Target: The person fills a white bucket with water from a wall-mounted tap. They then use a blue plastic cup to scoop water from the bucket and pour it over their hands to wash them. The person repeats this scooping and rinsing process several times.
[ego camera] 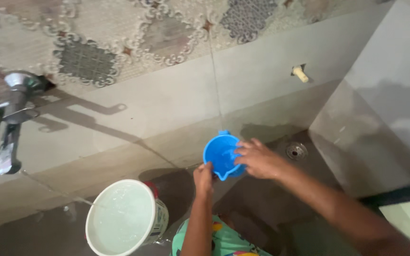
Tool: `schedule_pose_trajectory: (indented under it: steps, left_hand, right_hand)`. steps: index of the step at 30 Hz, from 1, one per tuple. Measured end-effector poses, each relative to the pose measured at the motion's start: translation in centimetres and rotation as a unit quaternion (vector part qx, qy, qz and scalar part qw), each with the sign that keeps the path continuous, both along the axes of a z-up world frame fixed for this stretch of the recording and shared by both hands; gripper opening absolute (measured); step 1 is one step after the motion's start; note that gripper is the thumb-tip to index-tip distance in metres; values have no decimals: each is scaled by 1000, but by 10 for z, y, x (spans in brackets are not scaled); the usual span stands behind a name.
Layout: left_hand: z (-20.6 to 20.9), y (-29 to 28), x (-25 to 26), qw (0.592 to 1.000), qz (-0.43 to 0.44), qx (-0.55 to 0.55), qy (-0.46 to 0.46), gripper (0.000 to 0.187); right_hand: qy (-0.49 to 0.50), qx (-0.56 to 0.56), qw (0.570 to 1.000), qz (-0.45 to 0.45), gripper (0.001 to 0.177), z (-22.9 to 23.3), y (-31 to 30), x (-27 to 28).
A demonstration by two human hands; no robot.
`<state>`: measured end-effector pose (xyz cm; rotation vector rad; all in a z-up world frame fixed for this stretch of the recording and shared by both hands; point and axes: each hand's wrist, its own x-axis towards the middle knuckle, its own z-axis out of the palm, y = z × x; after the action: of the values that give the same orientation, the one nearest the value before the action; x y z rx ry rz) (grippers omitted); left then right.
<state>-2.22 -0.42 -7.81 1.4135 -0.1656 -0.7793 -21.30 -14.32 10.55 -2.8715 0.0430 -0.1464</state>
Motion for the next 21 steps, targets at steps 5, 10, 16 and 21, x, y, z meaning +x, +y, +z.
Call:
schedule_pose_trajectory:
  steps: [5, 10, 16, 21]
  left_hand:
    - [-37, 5, 16, 990, -141, 21, -10, 20]
    - [-50, 1, 38, 973, -231, -4, -10, 23]
    - [-13, -10, 43, 976, -35, -137, 165, 47]
    - [-32, -25, 49, 995, -7, -65, 69, 74]
  right_hand:
    - [93, -66, 993, 0, 25, 1, -20, -20]
    - [125, 45, 991, 26, 30, 2, -24, -10]
    - [41, 106, 993, -22, 37, 18, -85, 28]
    - [-72, -47, 989, -124, 43, 77, -170, 12]
